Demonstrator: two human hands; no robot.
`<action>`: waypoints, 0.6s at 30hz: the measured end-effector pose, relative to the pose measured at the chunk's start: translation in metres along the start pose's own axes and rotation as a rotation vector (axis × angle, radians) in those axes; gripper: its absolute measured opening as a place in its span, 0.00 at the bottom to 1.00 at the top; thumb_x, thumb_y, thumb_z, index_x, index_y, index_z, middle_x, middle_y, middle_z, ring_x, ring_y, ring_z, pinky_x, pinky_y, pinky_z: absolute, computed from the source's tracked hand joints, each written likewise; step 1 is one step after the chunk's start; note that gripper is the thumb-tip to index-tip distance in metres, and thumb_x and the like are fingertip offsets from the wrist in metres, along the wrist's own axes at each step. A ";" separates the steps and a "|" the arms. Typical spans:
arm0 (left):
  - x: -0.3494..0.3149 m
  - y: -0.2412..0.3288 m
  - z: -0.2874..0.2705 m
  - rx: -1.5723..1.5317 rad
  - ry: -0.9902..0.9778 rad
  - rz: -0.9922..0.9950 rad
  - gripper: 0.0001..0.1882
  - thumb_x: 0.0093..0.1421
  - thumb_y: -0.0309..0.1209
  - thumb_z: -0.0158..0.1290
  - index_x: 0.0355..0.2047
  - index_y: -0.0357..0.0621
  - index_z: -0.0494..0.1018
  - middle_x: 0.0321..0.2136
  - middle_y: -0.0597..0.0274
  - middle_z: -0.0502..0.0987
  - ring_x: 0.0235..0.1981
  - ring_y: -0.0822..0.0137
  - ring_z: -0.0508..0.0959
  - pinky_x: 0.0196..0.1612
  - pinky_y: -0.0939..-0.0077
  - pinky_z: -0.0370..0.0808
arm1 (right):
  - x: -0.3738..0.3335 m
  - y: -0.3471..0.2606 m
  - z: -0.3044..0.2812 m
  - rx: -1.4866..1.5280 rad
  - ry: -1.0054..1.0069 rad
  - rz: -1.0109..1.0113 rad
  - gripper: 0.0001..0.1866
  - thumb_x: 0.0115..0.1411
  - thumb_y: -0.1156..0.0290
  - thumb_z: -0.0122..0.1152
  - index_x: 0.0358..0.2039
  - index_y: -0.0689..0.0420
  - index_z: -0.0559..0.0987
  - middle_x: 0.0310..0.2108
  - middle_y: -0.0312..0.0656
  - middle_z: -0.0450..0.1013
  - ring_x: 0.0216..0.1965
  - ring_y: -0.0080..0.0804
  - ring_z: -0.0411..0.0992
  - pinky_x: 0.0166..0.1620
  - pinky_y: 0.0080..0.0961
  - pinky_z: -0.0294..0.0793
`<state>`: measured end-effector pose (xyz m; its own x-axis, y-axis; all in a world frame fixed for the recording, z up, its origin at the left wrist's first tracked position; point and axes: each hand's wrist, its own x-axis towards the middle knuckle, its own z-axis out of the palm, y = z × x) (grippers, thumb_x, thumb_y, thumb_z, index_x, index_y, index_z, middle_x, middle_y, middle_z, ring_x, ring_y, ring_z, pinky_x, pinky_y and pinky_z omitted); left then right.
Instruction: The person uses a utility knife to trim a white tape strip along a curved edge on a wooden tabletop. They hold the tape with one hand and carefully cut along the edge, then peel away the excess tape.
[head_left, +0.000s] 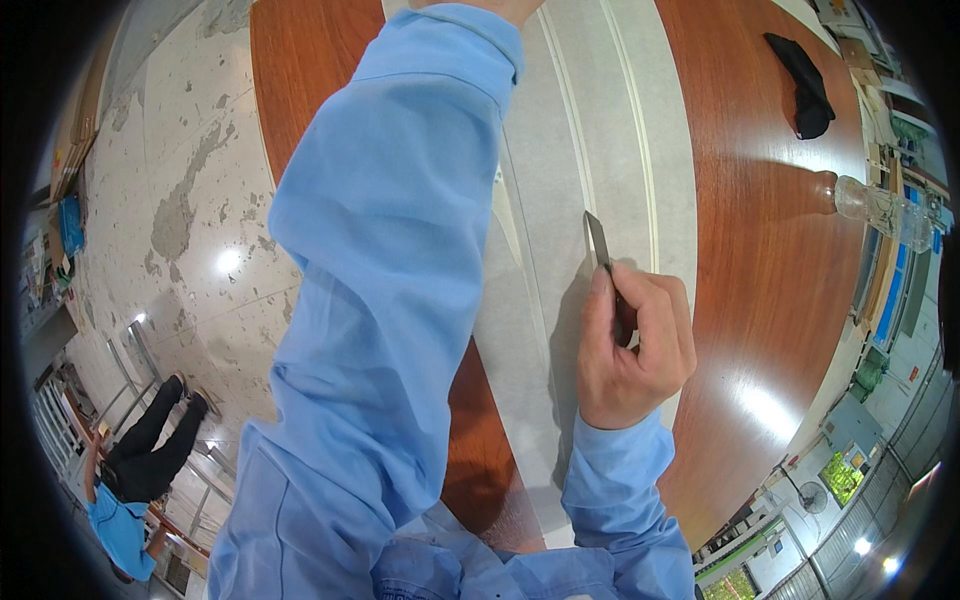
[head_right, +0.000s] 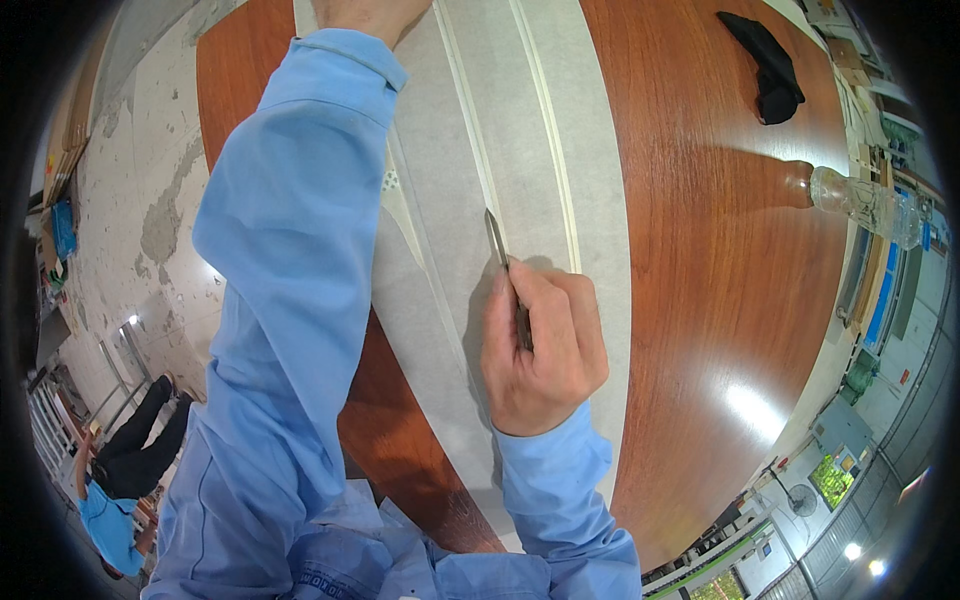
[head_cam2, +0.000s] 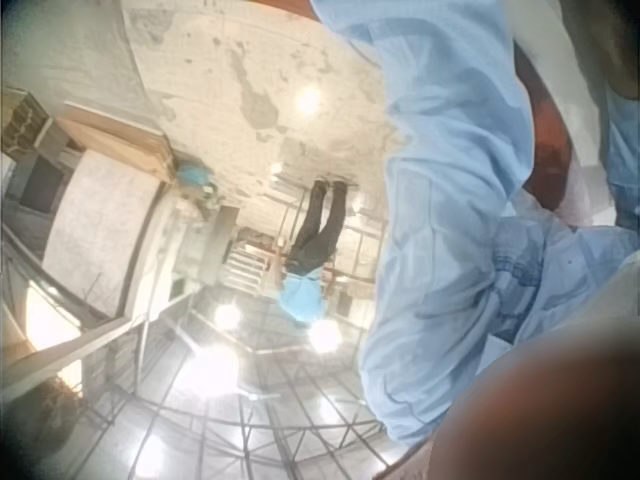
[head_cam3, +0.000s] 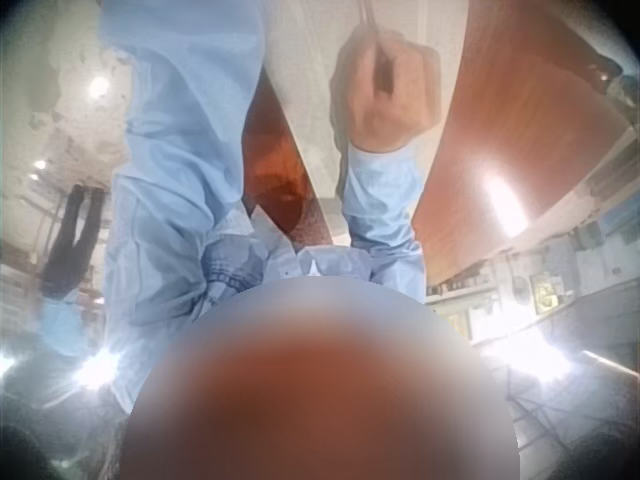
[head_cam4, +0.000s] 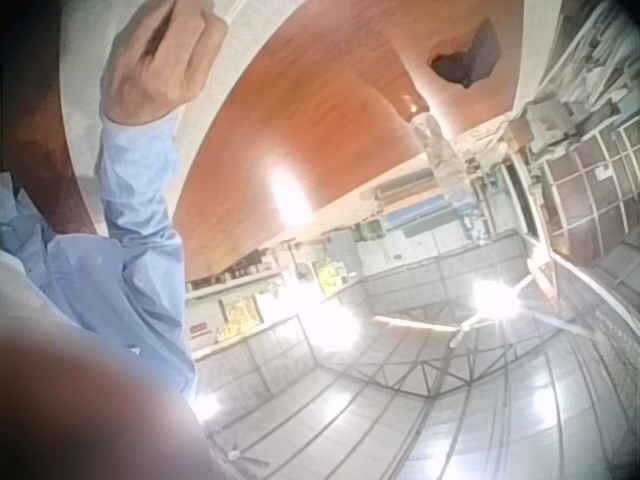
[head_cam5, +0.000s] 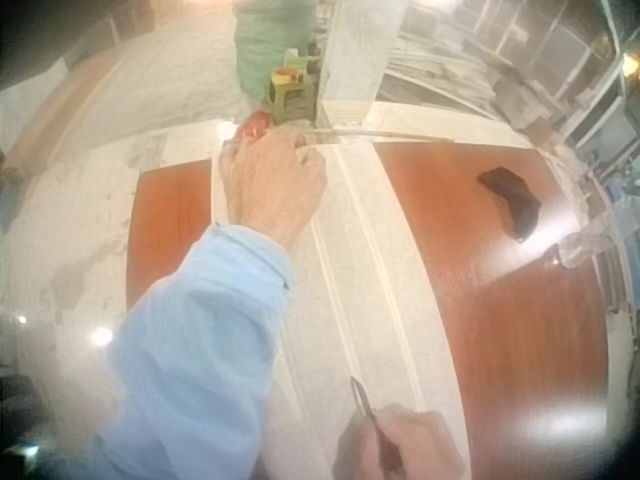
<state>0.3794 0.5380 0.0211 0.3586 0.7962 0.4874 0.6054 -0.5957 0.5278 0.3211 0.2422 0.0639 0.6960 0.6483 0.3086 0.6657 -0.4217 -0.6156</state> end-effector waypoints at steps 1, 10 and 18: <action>0.000 0.001 -0.002 -0.008 -0.012 -0.007 0.18 0.62 0.34 0.54 0.47 0.40 0.86 0.56 0.42 0.80 0.68 0.48 0.69 0.72 0.51 0.57 | 0.000 0.000 0.000 -0.007 -0.001 0.003 0.08 0.58 0.86 0.72 0.38 0.64 0.84 0.29 0.42 0.78 0.23 0.21 0.71 0.24 0.19 0.67; 0.001 0.002 -0.004 0.012 -0.002 0.006 0.18 0.62 0.34 0.55 0.46 0.38 0.85 0.56 0.40 0.80 0.67 0.48 0.70 0.72 0.51 0.57 | -0.003 -0.001 0.001 0.026 0.040 0.045 0.06 0.59 0.85 0.71 0.37 0.63 0.84 0.30 0.42 0.78 0.24 0.20 0.71 0.25 0.19 0.67; -0.002 0.000 -0.001 -0.007 0.017 0.010 0.17 0.61 0.35 0.56 0.45 0.39 0.86 0.55 0.40 0.80 0.66 0.48 0.71 0.71 0.50 0.59 | -0.003 0.001 0.003 0.026 0.039 0.055 0.07 0.59 0.84 0.72 0.37 0.62 0.84 0.30 0.40 0.79 0.23 0.20 0.71 0.25 0.19 0.66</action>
<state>0.3782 0.5362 0.0210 0.3529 0.7881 0.5043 0.5964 -0.6048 0.5278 0.3188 0.2417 0.0606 0.7419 0.5992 0.3010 0.6190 -0.4393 -0.6511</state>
